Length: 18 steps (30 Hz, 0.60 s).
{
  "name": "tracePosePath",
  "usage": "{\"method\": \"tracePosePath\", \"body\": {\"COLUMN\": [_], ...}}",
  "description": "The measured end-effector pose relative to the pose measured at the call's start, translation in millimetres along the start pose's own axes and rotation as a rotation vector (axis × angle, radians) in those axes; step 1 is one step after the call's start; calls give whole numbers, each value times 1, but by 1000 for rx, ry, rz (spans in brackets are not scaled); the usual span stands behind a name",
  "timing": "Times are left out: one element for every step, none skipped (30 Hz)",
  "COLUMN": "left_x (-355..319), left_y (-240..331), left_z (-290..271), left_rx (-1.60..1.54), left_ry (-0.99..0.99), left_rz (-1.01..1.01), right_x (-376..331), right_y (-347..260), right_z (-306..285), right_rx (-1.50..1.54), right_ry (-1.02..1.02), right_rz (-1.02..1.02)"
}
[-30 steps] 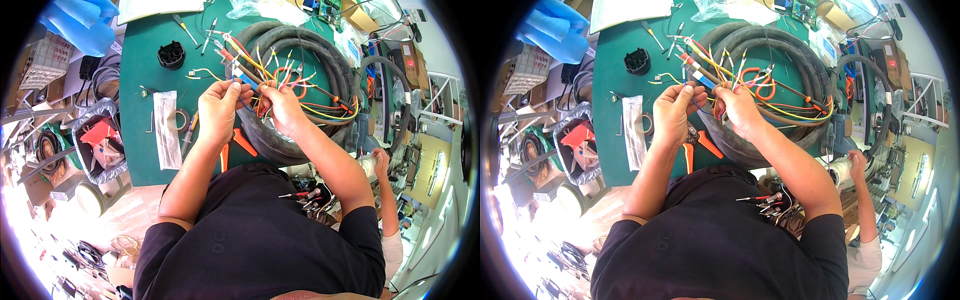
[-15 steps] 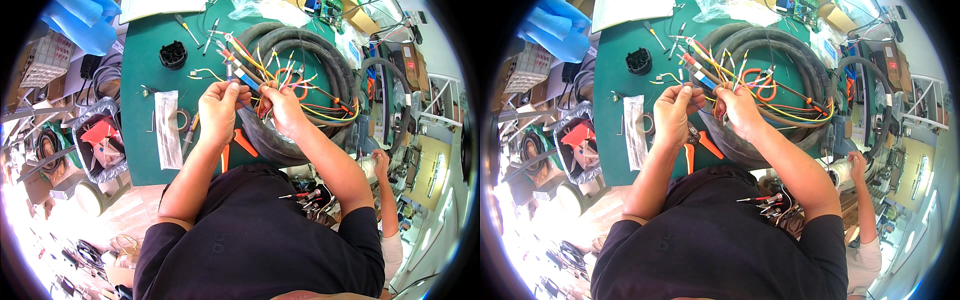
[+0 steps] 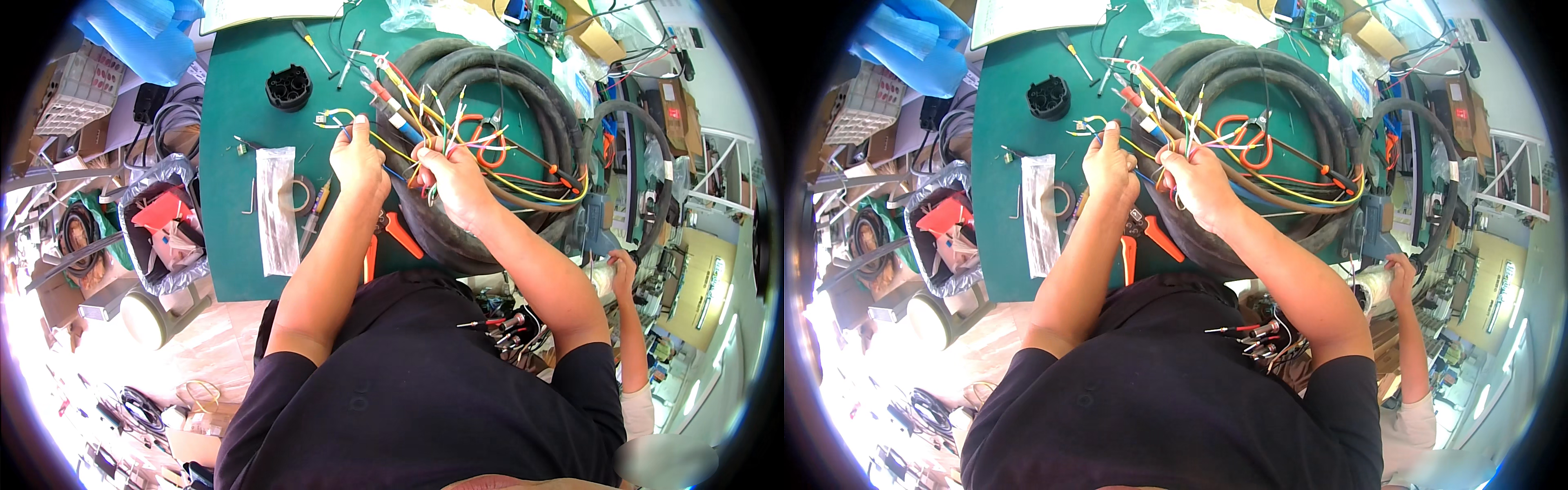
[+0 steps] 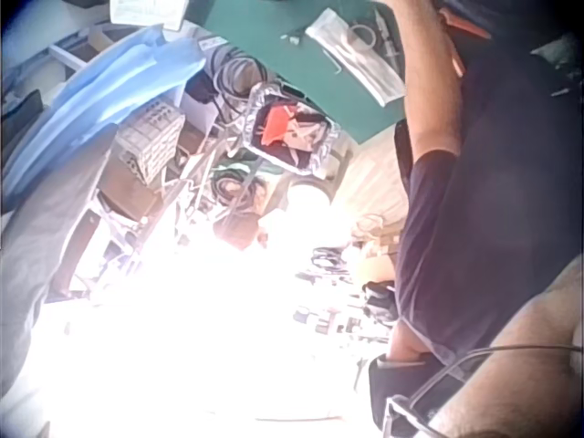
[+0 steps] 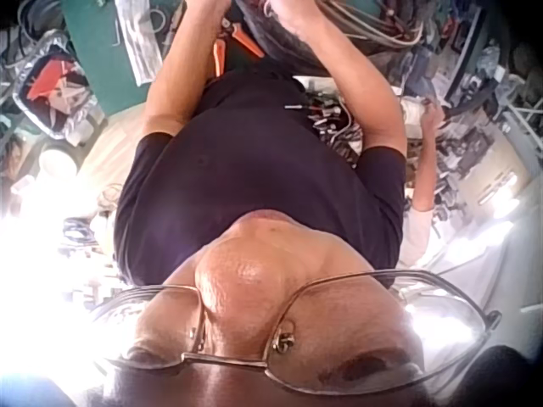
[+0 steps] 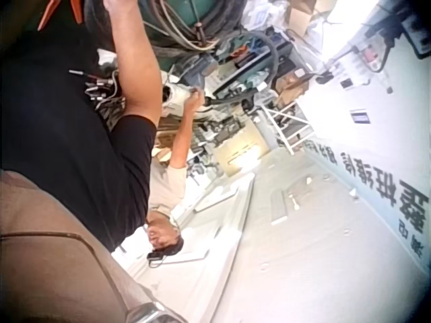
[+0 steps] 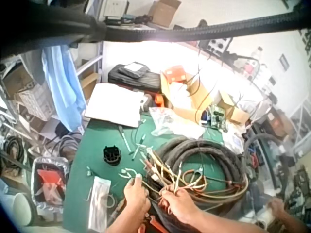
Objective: The person sorts and organizes various colored wires with connectors on a large cable bundle on a workbench.
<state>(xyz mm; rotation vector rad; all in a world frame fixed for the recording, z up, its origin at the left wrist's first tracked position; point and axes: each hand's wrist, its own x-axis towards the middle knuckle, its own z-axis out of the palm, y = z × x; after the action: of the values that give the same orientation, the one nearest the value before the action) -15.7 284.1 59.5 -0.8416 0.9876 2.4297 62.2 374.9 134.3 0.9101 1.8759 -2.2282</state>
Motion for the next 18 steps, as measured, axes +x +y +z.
{"method": "tracePosePath", "body": {"left_x": [-1, -3, -7, -12, -15, -19, -22, -25, -27, -31, -34, -37, -39, -41, -44, -48, -53, -58], "left_y": [1, 3, 7, 9, 9, 8, 9, 11, 13, 15, 15, 14, 14, 17, 19, 21, 25, 30], "left_z": [1, 1, 2, 3, 4, 6, 8, 11, 16, 21, 25, 29, 33, 34, 35, 39, 42, 42], "left_rx": [24, 48, 73, 89, 112, 132, 152, 167, 179, 189, 184, 179, 173, 220, 274, 304, 318, 338], "left_ry": [-13, -26, -42, -62, -122, -183, -244, -290, -338, -365, -388, -412, -437, -470, -506, -542, -561, -577], "left_rz": [16, 31, 47, 87, 159, 233, 305, 324, 344, 337, 315, 294, 274, 246, 214, 224, 173, 122], "right_x": [0, 0, 1, 2, 2, 1, 0, 0, 0, 0, 0, -2, -4, -5, -7, -9, -11, -15], "right_y": [0, 0, 0, 0, -1, -4, -6, -6, -8, -9, -11, -13, -14, -16, -16, -15, -18, -22], "right_z": [-1, -2, -3, -6, -8, -9, -10, -10, -11, -13, -13, -14, -16, -19, -22, -27, -31, -31], "right_rx": [9, 18, 28, 32, 47, 60, 74, 92, 94, 96, 100, 112, 112, 112, 118, 137, 131, 130], "right_ry": [-1, -2, -1, 0, 6, 12, 18, 17, 24, 33, 44, 53, 67, 83, 103, 118, 151, 182], "right_rz": [0, -1, -3, -13, -13, -15, -17, -22, -28, -34, -40, -43, -41, -39, -36, -42, -31, -17]}}
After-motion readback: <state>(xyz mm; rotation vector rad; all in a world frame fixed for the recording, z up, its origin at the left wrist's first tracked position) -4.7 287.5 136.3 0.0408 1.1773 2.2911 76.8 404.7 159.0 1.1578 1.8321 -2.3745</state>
